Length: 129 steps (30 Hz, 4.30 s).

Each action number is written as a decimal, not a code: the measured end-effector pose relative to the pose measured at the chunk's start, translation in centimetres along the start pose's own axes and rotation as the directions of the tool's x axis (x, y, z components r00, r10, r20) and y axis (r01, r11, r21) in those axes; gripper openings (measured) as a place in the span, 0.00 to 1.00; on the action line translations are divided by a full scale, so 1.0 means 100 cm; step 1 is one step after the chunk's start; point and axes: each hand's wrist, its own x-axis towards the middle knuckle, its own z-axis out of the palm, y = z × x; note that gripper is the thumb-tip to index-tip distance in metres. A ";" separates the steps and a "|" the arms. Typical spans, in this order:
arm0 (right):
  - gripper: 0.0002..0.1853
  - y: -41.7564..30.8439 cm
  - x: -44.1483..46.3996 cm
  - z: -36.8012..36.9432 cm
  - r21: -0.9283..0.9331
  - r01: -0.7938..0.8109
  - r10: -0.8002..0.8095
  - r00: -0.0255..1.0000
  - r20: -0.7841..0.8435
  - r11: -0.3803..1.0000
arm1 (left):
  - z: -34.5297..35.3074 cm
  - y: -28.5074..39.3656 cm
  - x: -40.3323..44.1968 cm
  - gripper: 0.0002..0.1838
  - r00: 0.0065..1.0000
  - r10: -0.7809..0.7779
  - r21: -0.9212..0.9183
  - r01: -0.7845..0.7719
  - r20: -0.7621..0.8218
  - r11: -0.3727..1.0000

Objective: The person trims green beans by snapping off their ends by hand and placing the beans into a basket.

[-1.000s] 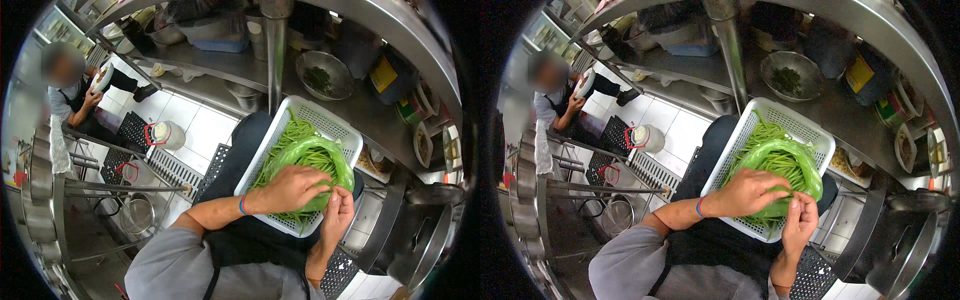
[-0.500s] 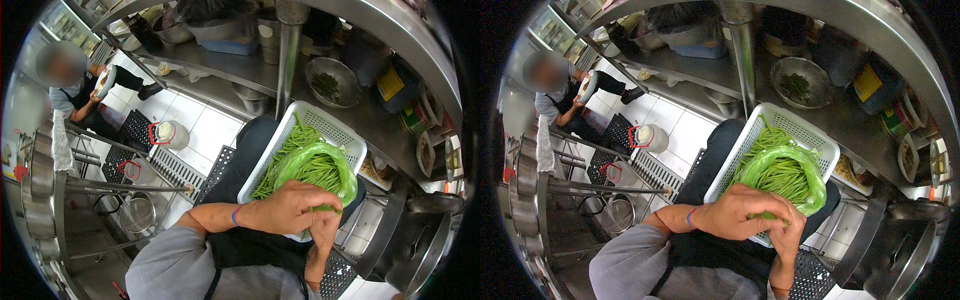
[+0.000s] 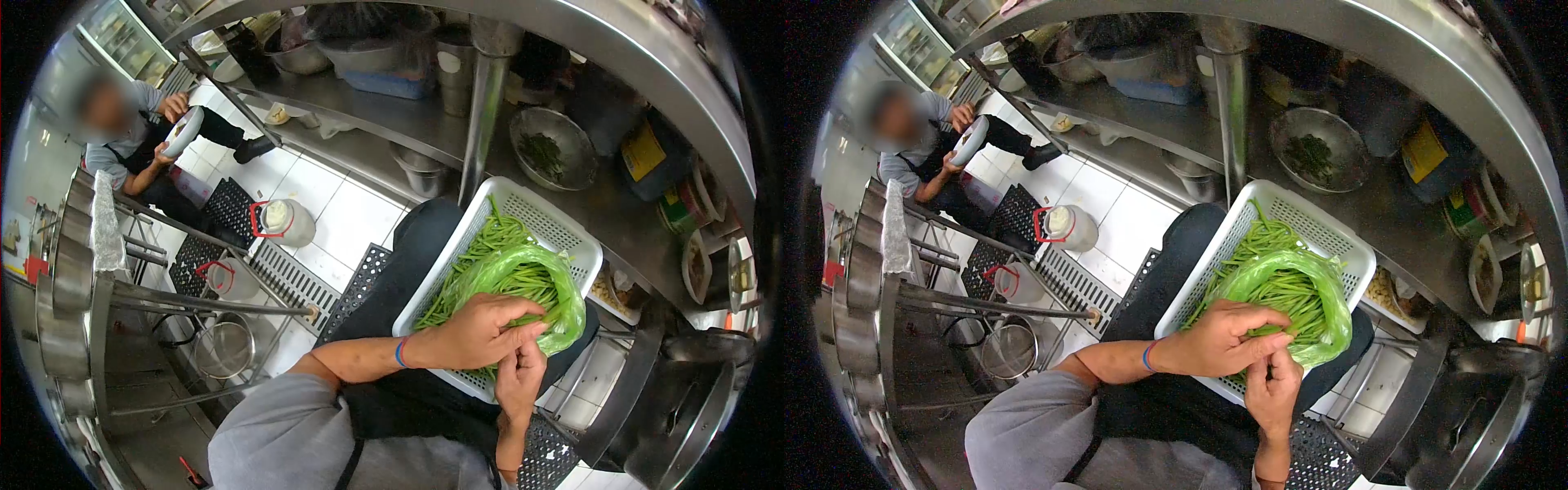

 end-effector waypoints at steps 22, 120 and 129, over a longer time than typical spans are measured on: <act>0.11 0.004 -0.006 -0.005 -0.151 -0.029 0.005 0.987 -0.158 0.988 | -0.021 0.012 -0.005 0.11 0.995 -0.064 -0.031 0.062 -0.072 0.998; 0.02 0.001 0.021 -0.030 0.752 -0.085 0.202 0.977 -0.065 0.654 | 0.002 0.012 -0.017 0.16 0.845 -0.509 -0.272 0.535 0.163 0.800; 0.13 0.010 0.003 -0.010 0.699 -0.451 0.326 0.891 0.316 0.556 | -0.017 -0.001 -0.003 0.16 0.878 -0.452 -0.291 0.395 -0.160 0.871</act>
